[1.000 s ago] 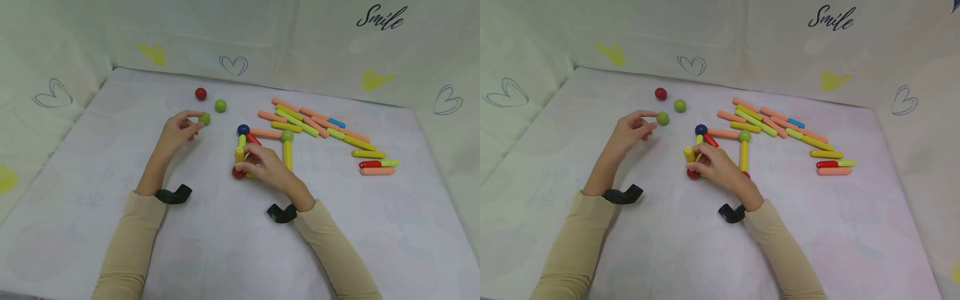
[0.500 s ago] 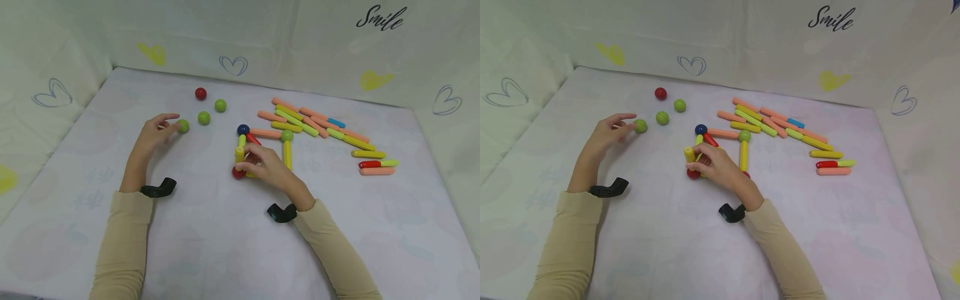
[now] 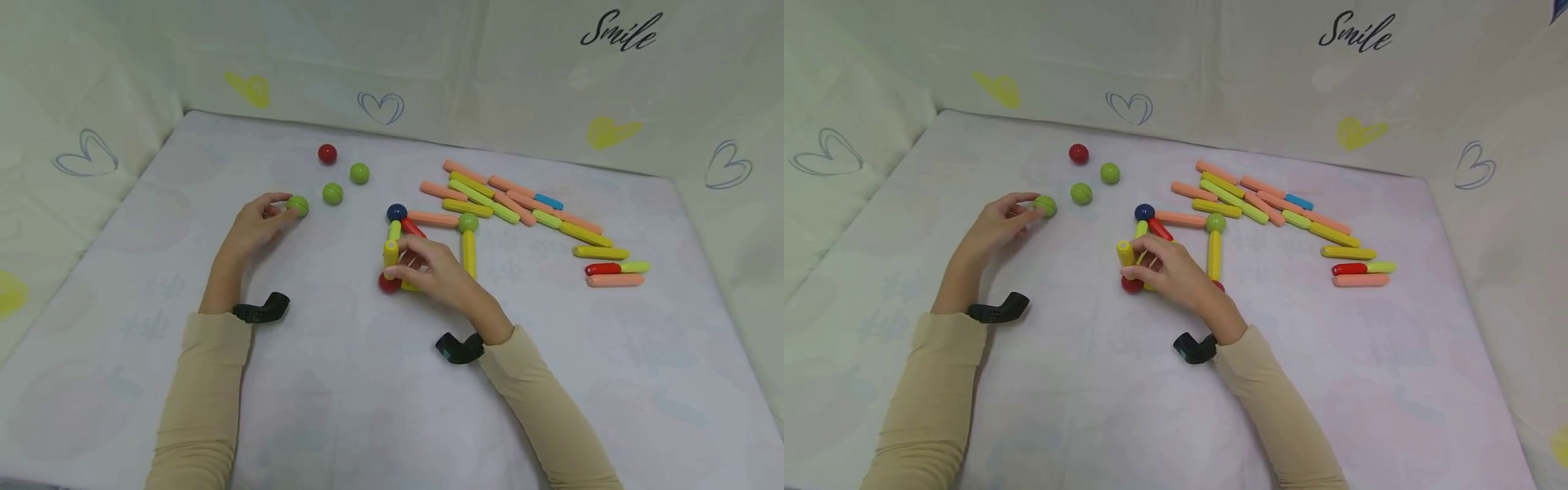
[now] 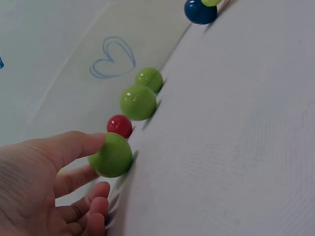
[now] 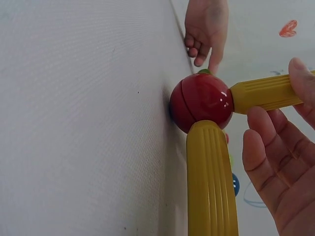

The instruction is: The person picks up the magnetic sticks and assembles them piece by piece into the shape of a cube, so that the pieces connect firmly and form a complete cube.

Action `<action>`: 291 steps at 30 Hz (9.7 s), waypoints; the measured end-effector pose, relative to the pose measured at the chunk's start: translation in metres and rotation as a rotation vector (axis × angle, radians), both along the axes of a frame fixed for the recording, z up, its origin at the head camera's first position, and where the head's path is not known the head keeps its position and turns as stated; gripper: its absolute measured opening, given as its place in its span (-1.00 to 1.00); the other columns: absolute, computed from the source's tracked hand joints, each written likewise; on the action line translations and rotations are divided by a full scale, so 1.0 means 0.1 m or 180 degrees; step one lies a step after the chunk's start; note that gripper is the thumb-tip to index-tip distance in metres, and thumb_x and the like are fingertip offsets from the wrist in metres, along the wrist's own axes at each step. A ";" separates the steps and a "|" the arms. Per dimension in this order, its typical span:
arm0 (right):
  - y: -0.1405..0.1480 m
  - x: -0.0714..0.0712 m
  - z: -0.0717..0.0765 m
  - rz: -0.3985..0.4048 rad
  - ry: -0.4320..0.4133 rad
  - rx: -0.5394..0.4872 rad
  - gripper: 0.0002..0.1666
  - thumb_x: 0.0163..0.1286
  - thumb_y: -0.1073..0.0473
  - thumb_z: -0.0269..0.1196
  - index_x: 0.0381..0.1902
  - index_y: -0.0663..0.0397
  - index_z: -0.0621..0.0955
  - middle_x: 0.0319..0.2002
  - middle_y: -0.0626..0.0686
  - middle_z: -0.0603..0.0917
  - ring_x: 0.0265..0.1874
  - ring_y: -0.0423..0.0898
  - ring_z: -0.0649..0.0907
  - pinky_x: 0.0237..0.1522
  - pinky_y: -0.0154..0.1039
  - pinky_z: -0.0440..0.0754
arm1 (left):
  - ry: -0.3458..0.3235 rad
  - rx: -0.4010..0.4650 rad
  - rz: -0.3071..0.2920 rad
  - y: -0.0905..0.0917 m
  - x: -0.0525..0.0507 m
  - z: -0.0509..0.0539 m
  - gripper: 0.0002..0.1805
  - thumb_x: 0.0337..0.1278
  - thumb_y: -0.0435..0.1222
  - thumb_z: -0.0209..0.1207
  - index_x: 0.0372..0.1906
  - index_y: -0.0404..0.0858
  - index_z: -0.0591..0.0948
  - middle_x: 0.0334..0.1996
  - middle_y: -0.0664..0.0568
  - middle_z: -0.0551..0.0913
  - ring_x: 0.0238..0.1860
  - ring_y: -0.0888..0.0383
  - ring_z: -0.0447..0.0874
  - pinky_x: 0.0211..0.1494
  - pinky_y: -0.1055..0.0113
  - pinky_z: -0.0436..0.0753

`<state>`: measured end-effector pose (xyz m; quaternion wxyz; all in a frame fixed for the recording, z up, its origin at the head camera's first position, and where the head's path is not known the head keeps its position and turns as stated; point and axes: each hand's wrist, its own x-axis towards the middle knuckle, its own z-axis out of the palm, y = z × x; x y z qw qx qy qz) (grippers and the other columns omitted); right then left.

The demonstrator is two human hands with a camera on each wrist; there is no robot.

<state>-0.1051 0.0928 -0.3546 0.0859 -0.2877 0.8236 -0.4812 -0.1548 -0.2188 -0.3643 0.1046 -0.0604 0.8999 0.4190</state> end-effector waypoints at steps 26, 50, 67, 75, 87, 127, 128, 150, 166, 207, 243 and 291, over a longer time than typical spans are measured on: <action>0.00 0.00 -0.01 0.0013 -0.0038 0.0036 -0.69 0.18 0.21 0.32 -0.13 0.15 0.53 -0.32 0.04 0.59 -0.27 -0.12 0.55 -0.21 -0.32 0.55 | 0.0330 -0.0061 0.0102 0.22 0.02 0.00 -0.43 0.23 0.00 0.06 0.17 -0.32 0.41 -0.05 -0.22 0.36 -0.04 -0.06 0.34 -0.04 0.16 0.37; 0.00 -0.01 0.01 0.0021 0.0000 0.0058 -0.71 0.18 0.19 0.33 -0.15 0.14 0.54 -0.32 0.02 0.60 -0.29 -0.14 0.56 -0.22 -0.31 0.55 | 0.0684 0.1165 -0.1287 0.90 0.45 0.79 -0.59 0.12 -0.28 0.23 0.11 -0.20 0.52 -0.06 0.04 0.56 -0.10 0.15 0.48 -0.09 0.41 0.49; 0.01 0.00 0.02 0.0182 -0.0007 0.0021 -0.69 0.21 0.21 0.30 -0.10 0.12 0.51 -0.30 0.02 0.60 -0.26 -0.08 0.56 -0.20 -0.23 0.56 | 0.0691 0.1099 -0.1820 1.04 0.54 0.78 -0.66 0.03 -0.34 0.29 -0.04 -0.24 0.53 -0.10 0.02 0.56 -0.12 0.14 0.54 -0.08 0.26 0.51; 0.03 0.01 0.08 0.0188 0.0002 0.0198 -0.71 0.23 0.18 0.29 -0.12 0.12 0.51 -0.29 0.03 0.61 -0.27 -0.12 0.56 -0.20 -0.21 0.57 | 0.0664 0.1233 -0.1785 1.06 0.53 0.77 -0.67 0.00 -0.41 0.29 -0.07 -0.29 0.54 -0.11 -0.01 0.57 -0.32 0.08 0.55 -0.28 0.40 0.46; 0.45 -0.14 0.25 -0.0305 -0.0129 0.0452 -0.67 0.29 0.14 0.24 -0.03 0.16 0.56 -0.13 0.07 0.61 -0.17 -0.09 0.54 -0.09 -0.18 0.53 | 0.0443 0.1374 -0.1665 1.09 0.53 0.74 -0.68 0.02 -0.38 0.29 -0.07 -0.27 0.52 0.00 0.00 0.56 -0.32 0.05 0.59 -0.24 0.37 0.53; 2.80 -0.04 -0.16 -0.3642 -0.1958 -0.0041 -0.36 0.24 -0.19 0.18 0.28 -0.29 0.40 -0.04 -0.41 0.40 0.04 -0.39 0.23 0.36 -0.41 0.13 | 0.0124 0.1570 -0.1453 1.04 0.50 0.71 -0.69 0.08 -0.34 0.25 -0.04 -0.27 0.52 0.01 0.02 0.56 -0.35 0.07 0.59 -0.30 0.35 0.53; 2.80 -0.05 -0.17 -0.3578 -0.1963 0.0093 -0.34 0.24 -0.22 0.17 0.30 -0.30 0.38 -0.07 -0.43 0.38 0.05 -0.36 0.21 0.37 -0.36 0.12 | 0.0118 0.1587 -0.1447 1.04 0.50 0.71 -0.69 0.08 -0.34 0.25 -0.04 -0.26 0.52 0.01 0.02 0.56 -0.35 0.07 0.60 -0.31 0.36 0.54; 2.83 -0.07 -0.22 -0.2951 -0.1527 0.1230 -0.17 0.28 -0.32 0.05 0.35 0.04 0.29 -0.11 -0.11 0.25 -0.03 0.01 0.21 -0.16 -0.14 0.26 | 0.0040 0.1541 -0.1353 1.10 0.49 0.68 -0.71 0.23 -0.30 0.10 0.03 -0.26 0.45 -0.15 -0.07 0.52 -0.29 -0.08 0.61 -0.23 0.28 0.62; 2.86 -0.04 -0.09 -0.2937 -0.1610 0.1260 -0.16 0.23 -0.40 0.03 0.33 -0.08 0.31 -0.03 -0.09 0.36 0.12 0.11 0.20 -0.06 -0.08 0.27 | 0.0129 0.1547 -0.1480 1.11 0.47 0.63 -0.74 0.29 -0.31 0.05 0.02 -0.30 0.44 -0.17 -0.11 0.50 -0.28 -0.20 0.59 -0.22 0.29 0.61; 0.79 0.10 0.74 -0.0051 0.0300 -0.0355 -0.74 0.04 0.60 0.24 -0.29 0.35 0.50 -0.27 -0.10 0.58 -0.25 -0.18 0.55 -0.09 -0.46 0.50 | 0.0268 0.1244 -0.1451 1.18 0.55 0.62 -0.75 0.36 -0.19 -0.03 -0.04 -0.25 0.49 -0.30 -0.09 0.55 -0.28 -0.12 0.58 -0.16 0.27 0.60; 0.83 0.08 0.74 0.0079 0.0142 -0.0174 -0.77 0.12 0.50 0.26 -0.25 0.30 0.51 -0.26 -0.08 0.56 -0.29 -0.19 0.53 -0.18 -0.46 0.50 | 0.0194 0.0685 0.0059 0.70 0.12 0.11 -0.44 0.29 -0.25 -0.01 0.35 -0.19 0.17 0.02 -0.17 0.51 -0.07 0.08 0.46 -0.05 0.35 0.46; 0.81 0.05 0.73 0.0029 0.0062 -0.0006 -0.78 0.16 0.42 0.27 -0.23 0.30 0.51 -0.26 -0.02 0.56 -0.27 -0.19 0.54 -0.15 -0.46 0.50 | -0.0215 0.0260 -0.0233 0.57 -0.06 -0.02 -0.43 0.26 0.03 0.03 0.26 -0.15 0.25 -0.46 -0.05 0.58 -0.62 0.22 0.52 -0.50 0.40 0.58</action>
